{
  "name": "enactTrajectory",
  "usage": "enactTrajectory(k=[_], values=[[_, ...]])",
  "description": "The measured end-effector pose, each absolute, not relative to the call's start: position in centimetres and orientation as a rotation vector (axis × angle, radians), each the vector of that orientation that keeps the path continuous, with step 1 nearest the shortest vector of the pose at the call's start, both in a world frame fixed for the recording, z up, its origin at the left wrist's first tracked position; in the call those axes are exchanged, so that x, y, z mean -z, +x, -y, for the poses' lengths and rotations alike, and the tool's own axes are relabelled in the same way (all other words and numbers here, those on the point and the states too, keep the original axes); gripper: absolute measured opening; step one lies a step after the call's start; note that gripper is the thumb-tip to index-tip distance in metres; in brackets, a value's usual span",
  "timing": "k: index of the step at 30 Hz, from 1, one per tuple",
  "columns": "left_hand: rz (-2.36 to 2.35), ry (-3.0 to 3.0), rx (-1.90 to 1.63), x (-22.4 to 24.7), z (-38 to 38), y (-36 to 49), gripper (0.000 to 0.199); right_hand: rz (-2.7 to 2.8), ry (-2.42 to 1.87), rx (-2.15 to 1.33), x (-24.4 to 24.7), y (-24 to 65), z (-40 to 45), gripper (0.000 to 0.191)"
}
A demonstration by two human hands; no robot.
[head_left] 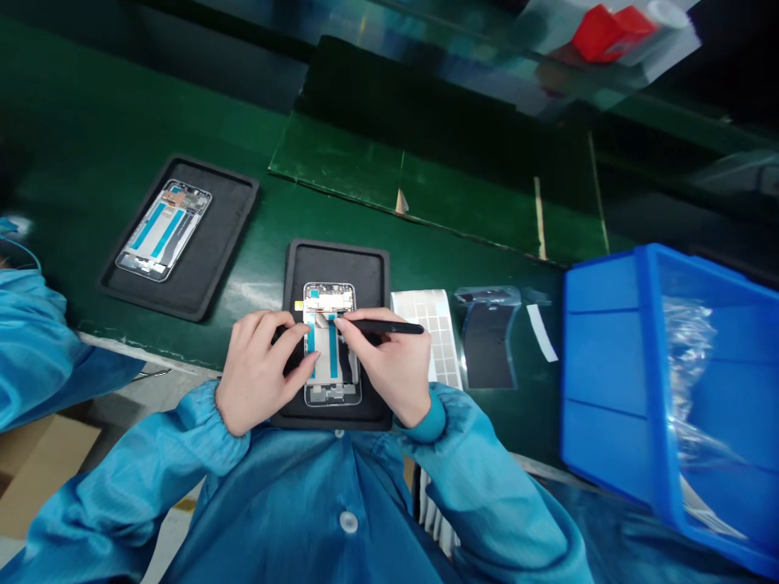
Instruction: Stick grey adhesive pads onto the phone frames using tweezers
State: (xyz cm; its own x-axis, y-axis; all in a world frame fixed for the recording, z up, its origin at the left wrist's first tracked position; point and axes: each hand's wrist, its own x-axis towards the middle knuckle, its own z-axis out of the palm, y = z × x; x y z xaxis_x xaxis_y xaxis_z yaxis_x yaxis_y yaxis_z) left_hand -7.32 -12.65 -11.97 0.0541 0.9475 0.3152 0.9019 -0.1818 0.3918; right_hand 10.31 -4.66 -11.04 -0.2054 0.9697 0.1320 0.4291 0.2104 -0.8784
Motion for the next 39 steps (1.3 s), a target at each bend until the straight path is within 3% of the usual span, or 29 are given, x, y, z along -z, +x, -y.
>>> enactTrajectory(k=[39], values=[[-1.941,2.246,-0.753,11.8,12.46,-7.27,0.026,1.806,-1.301,-0.932,11.06,10.31,4.41,0.002]])
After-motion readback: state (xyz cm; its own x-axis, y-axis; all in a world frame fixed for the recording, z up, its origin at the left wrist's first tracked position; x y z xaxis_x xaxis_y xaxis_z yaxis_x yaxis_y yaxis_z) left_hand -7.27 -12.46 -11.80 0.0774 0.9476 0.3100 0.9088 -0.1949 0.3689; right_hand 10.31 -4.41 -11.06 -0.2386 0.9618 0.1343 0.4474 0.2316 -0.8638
